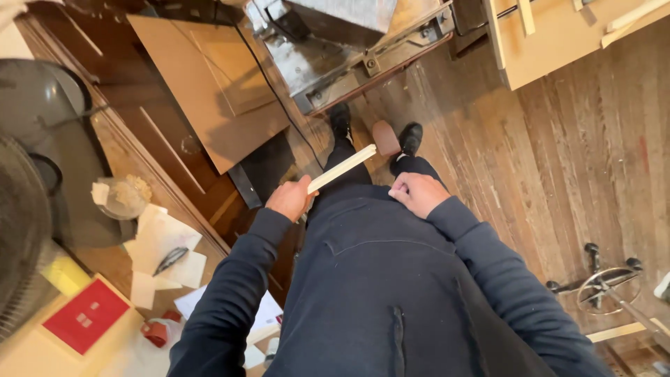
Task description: Cutting and preparing thin wood strips for art framing using a miter saw and a manual miter guillotine.
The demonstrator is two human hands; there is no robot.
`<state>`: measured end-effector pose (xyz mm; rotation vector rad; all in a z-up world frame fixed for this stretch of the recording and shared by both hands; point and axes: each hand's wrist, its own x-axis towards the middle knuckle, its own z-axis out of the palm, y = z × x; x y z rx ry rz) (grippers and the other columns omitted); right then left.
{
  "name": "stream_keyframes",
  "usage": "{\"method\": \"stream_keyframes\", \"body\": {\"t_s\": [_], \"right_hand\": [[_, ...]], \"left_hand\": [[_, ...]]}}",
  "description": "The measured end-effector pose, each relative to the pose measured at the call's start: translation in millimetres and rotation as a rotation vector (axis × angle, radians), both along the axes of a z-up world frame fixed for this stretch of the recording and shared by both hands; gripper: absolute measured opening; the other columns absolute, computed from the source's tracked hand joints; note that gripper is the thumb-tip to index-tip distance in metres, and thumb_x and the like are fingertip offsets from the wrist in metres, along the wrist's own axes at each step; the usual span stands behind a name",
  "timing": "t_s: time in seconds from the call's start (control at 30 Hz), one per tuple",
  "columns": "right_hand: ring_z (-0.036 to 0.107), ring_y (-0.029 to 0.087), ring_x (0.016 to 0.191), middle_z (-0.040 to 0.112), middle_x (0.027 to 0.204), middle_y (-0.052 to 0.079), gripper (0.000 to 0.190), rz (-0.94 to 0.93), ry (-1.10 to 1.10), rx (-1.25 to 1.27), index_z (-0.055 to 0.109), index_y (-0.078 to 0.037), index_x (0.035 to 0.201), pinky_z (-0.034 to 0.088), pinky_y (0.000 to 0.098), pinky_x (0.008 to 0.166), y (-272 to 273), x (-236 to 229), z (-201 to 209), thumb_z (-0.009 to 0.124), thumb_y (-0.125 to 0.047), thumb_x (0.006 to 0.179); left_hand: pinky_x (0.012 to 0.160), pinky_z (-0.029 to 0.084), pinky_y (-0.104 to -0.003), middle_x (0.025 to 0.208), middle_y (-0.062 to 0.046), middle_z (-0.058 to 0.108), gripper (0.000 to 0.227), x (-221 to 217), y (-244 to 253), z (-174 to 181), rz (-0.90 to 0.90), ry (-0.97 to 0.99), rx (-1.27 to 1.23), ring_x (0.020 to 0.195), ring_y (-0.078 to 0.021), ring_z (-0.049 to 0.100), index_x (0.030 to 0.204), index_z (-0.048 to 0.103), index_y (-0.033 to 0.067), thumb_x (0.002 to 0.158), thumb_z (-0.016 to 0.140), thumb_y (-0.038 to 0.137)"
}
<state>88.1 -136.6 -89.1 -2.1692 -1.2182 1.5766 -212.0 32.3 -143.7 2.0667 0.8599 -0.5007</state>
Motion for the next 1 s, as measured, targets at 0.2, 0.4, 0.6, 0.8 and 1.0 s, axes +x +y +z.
{"method": "stream_keyframes", "body": {"t_s": [0.2, 0.4, 0.6, 0.8, 1.0], "right_hand": [[0.073, 0.028, 0.083, 0.075, 0.086, 0.009, 0.021, 0.174, -0.005, -0.01, 0.073, -0.009, 0.095, 0.057, 0.0402, 0.075, -30, 20, -22, 0.072, -0.029, 0.089], [0.074, 0.032, 0.09, 0.077, 0.092, 0.013, 0.027, 0.538, 0.001, -0.112, 0.075, -0.011, 0.101, 0.058, 0.0422, 0.081, -63, 48, -69, 0.069, -0.034, 0.089], [0.072, 0.036, 0.102, 0.075, 0.108, 0.017, 0.037, 0.799, -0.072, -0.214, 0.073, -0.01, 0.117, 0.055, 0.0437, 0.091, -72, 63, -185, 0.069, -0.034, 0.089], [0.071, 0.04, 0.096, 0.073, 0.099, 0.023, 0.035, 0.699, -0.386, 0.043, 0.068, -0.001, 0.105, 0.056, 0.047, 0.086, -42, 87, -493, 0.072, -0.03, 0.086], [0.063, 0.042, 0.106, 0.069, 0.116, 0.024, 0.034, 0.667, -0.253, 0.212, 0.073, -0.006, 0.118, 0.049, 0.0494, 0.088, 112, 39, -568, 0.06, -0.026, 0.092]], "left_hand": [[0.064, 0.05, -0.059, 0.076, -0.027, 0.066, 0.027, 15, -65, 1, 0.251, -0.102, 0.036, 0.073, -0.0496, 0.063, 0.093, 0.054, 0.002, 0.096, 0.068, 0.025], [0.052, 0.049, -0.045, 0.064, -0.016, 0.063, 0.024, 25, -191, -35, 1.096, -0.345, 0.111, 0.059, -0.0376, 0.063, 0.085, 0.06, 0.0045, 0.091, 0.076, 0.02], [0.036, 0.033, -0.026, 0.053, 0.003, 0.046, 0.022, 60, -284, -65, 2.212, -0.766, -0.668, 0.039, -0.0071, 0.043, 0.079, 0.055, 0.0102, 0.096, 0.07, 0.015], [0.036, 0.031, -0.026, 0.051, 0.005, 0.039, 0.015, 73, -304, -154, 2.316, -0.779, -0.992, 0.037, -0.007, 0.036, 0.082, 0.057, 0.0127, 0.093, 0.066, 0.013], [0.041, 0.034, -0.026, 0.056, 0.005, 0.043, 0.014, 89, -278, -269, 2.428, -0.855, -0.8, 0.042, -0.007, 0.038, 0.085, 0.057, 0.0085, 0.095, 0.068, 0.012]]}}
